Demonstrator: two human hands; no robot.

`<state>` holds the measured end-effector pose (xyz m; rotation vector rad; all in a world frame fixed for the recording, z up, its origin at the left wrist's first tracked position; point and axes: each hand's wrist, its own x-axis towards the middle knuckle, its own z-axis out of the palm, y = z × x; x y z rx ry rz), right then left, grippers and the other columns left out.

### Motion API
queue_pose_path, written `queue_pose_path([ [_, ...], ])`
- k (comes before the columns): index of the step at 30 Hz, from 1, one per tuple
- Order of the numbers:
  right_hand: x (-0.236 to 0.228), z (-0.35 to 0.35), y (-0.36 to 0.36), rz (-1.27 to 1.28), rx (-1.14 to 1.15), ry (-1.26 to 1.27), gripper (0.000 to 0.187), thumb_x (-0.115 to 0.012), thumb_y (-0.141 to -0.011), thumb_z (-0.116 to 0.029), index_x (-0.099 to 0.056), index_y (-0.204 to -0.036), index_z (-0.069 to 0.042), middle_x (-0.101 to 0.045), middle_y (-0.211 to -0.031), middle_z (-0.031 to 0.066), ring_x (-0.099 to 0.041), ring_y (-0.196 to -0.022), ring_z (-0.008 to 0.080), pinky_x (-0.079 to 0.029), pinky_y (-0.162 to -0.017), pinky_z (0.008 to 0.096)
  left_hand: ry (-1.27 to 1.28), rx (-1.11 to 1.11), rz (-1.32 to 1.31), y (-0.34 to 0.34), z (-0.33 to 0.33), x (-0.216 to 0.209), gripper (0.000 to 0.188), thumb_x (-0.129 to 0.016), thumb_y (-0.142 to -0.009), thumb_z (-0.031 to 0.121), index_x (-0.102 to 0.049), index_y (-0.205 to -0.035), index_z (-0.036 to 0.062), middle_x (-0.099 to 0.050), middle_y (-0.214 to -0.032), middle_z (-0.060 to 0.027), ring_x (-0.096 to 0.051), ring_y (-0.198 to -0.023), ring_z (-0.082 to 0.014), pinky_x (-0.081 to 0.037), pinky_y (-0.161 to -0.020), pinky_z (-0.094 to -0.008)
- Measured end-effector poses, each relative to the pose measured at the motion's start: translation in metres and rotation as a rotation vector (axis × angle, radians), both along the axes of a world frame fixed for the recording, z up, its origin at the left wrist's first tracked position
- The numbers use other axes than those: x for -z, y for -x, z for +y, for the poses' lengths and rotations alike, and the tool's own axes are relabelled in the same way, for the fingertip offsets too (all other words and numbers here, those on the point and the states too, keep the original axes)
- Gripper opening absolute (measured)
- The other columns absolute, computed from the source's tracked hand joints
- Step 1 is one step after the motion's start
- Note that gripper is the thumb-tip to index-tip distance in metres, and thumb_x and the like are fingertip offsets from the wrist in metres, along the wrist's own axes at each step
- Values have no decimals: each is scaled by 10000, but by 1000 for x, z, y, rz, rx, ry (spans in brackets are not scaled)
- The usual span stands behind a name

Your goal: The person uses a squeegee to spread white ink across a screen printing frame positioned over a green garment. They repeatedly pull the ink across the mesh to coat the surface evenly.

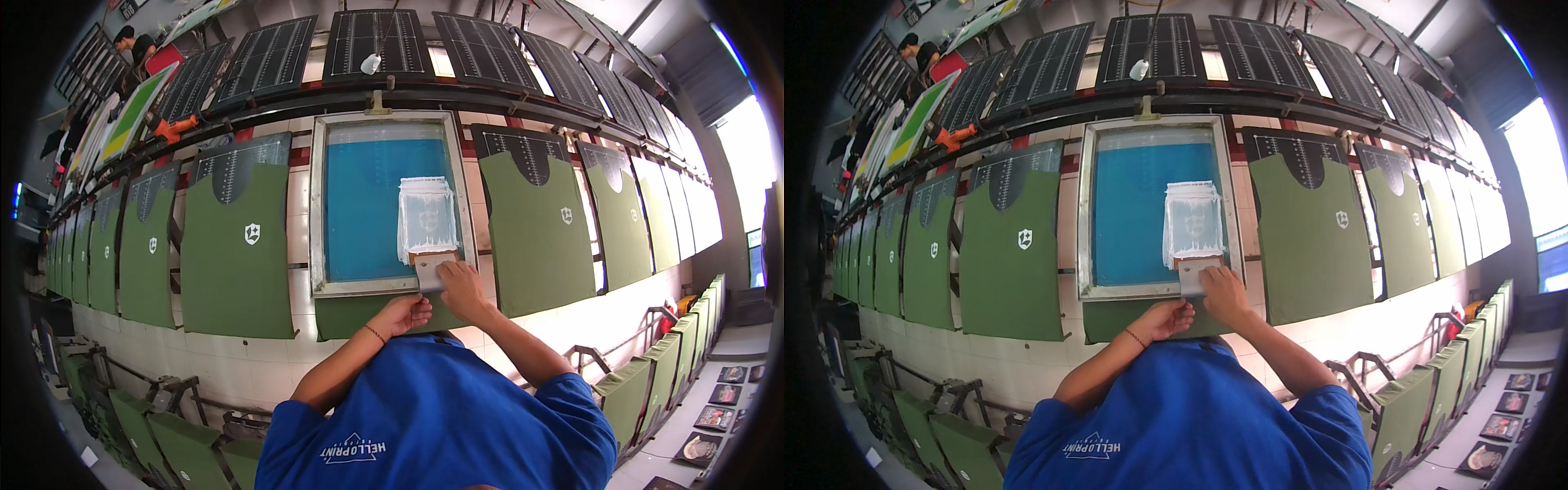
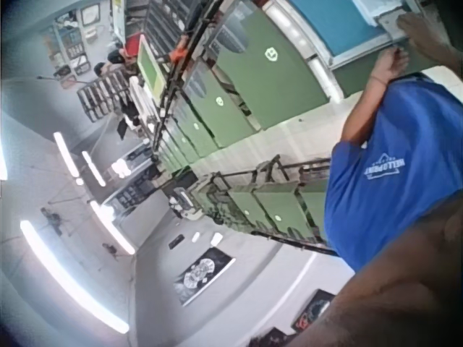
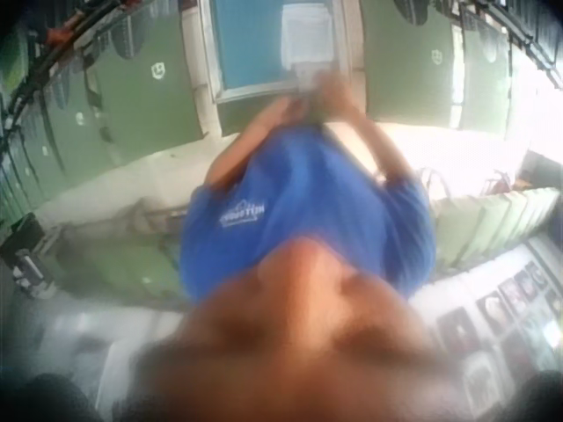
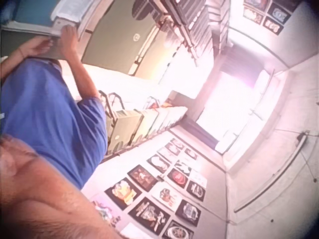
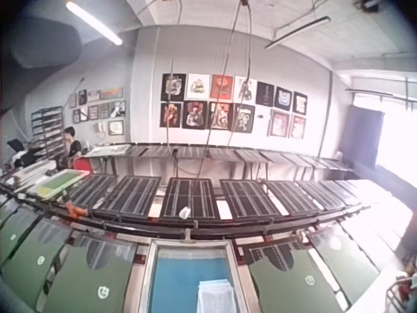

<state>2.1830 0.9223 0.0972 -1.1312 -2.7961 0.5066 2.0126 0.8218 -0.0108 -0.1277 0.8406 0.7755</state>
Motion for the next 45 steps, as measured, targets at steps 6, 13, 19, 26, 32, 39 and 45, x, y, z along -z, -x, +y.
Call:
queue_pose_path([
  [6, -16, 52, 29, 7, 33, 27, 342, -705, -681, -48, -700, -1023, -36, -671, -1034, 130, -612, -1000, 337, -489, -901, 428, 31, -235, 158, -26, 9, 4, 296, -550, -1028, 335, -608, -965, 52, -681, -883, -81, -675, -787, -196, -573, -674, -320],
  [13, -28, 140, 68, 67, -30, -8, 254, -702, -716, -53, -716, -970, -62, -690, -979, 141, -641, -983, 349, -522, -862, 444, -28, -280, 246, -36, 5, 7, 312, -555, -1026, 345, -608, -962, 44, -678, -888, -89, -673, -768, -194, -555, -645, -314],
  [19, -10, 190, 100, 28, -103, -77, 227, -700, -727, -38, -724, -950, -72, -695, -990, 118, -643, -988, 322, -532, -856, 429, -26, -347, 384, -45, 2, -3, 347, -543, -1029, 368, -603, -951, 35, -681, -856, -89, -675, -725, -186, -550, -618, -312],
  [26, 10, 178, 83, 41, -221, -53, 210, -691, -717, -41, -715, -921, -84, -688, -989, 95, -642, -983, 298, -538, -845, 415, -24, -409, 484, -56, 2, -6, 360, -531, -1033, 380, -597, -928, 42, -679, -814, -85, -674, -681, -179, -541, -589, -307],
  [32, 12, 110, 33, -40, -393, 25, 226, -683, -700, -40, -711, -922, -76, -678, -996, 77, -638, -983, 287, -539, -848, 404, 6, -394, 444, -53, 4, -7, 359, -530, -1033, 381, -601, -934, 43, -679, -831, -84, -671, -698, -177, -539, -611, -307],
  [39, -1, 155, 37, 108, -144, -40, 281, -717, -686, -41, -717, -965, -76, -694, -958, 111, -658, -936, 320, -535, -849, 418, 1, -358, 369, -45, 4, -11, 350, -533, -1035, 370, -607, -961, 36, -677, -863, -81, -665, -739, -177, -537, -647, -307],
  [45, 5, 209, 81, 62, -10, -119, 262, -692, -708, -36, -720, -968, -63, -687, -1000, 149, -650, -979, 343, -527, -861, 435, 1, -312, 316, -39, 6, -12, 342, -528, -1036, 360, -608, -964, 35, -679, -888, -86, -666, -762, -179, -540, -658, -307],
])
